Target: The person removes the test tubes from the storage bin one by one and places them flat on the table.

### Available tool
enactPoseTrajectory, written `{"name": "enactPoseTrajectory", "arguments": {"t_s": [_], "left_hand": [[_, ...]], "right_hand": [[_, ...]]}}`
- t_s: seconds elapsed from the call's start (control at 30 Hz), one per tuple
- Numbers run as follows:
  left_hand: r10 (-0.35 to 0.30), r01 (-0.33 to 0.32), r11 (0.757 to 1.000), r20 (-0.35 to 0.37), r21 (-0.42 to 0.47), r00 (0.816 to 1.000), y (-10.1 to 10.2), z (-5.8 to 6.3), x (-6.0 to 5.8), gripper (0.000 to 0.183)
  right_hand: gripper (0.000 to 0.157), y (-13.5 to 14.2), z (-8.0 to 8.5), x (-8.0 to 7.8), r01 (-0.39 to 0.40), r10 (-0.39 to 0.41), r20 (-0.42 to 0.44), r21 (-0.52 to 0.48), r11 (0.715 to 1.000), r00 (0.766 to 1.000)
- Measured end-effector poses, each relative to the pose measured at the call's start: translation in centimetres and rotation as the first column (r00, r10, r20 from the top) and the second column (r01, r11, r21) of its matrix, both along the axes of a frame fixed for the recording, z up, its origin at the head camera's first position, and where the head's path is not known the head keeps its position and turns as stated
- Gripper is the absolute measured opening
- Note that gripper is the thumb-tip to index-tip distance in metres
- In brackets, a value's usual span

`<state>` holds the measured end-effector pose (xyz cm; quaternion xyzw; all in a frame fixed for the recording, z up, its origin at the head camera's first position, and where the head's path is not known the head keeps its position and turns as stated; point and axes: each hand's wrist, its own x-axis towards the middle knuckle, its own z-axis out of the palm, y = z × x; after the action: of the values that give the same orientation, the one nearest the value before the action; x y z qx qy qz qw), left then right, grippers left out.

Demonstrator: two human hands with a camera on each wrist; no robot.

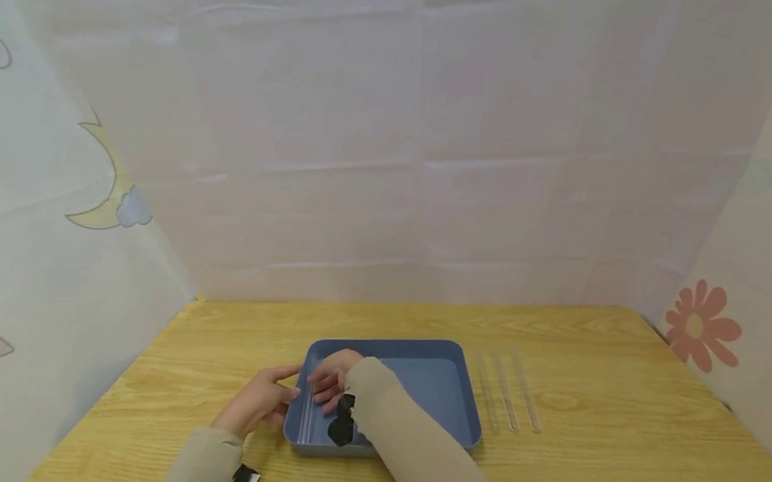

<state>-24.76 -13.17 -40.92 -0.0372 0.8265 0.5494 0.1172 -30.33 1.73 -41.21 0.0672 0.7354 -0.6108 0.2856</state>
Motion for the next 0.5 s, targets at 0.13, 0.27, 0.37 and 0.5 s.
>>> {"name": "enactPoseTrajectory", "arguments": {"t_s": [0.13,0.27,0.37,0.5], "left_hand": [[-0.002,0.002,1.000,-0.001,0.011,1.000,0.0,0.0,0.0,0.051],[-0.005,0.005,0.999,0.002,0.035,1.000,0.0,0.0,0.1,0.051],[-0.002,0.002,0.999,0.002,0.049,1.000,0.1,-0.1,0.1,0.051],[0.004,-0.004,0.999,0.001,0.050,1.000,0.1,-0.2,0.1,0.050]], "right_hand": [[0.034,0.3,-0.1,-0.2,0.003,-0.003,0.007,-0.018,1.000,1.000],[0.041,1.2,0.0,-0.2,0.027,-0.025,0.030,-0.074,0.997,0.999],[0.046,1.8,0.2,-0.3,0.047,-0.042,0.047,-0.110,0.993,0.998],[0.049,2.6,0.2,-0.4,0.061,-0.053,0.048,-0.165,0.984,0.997]]}}
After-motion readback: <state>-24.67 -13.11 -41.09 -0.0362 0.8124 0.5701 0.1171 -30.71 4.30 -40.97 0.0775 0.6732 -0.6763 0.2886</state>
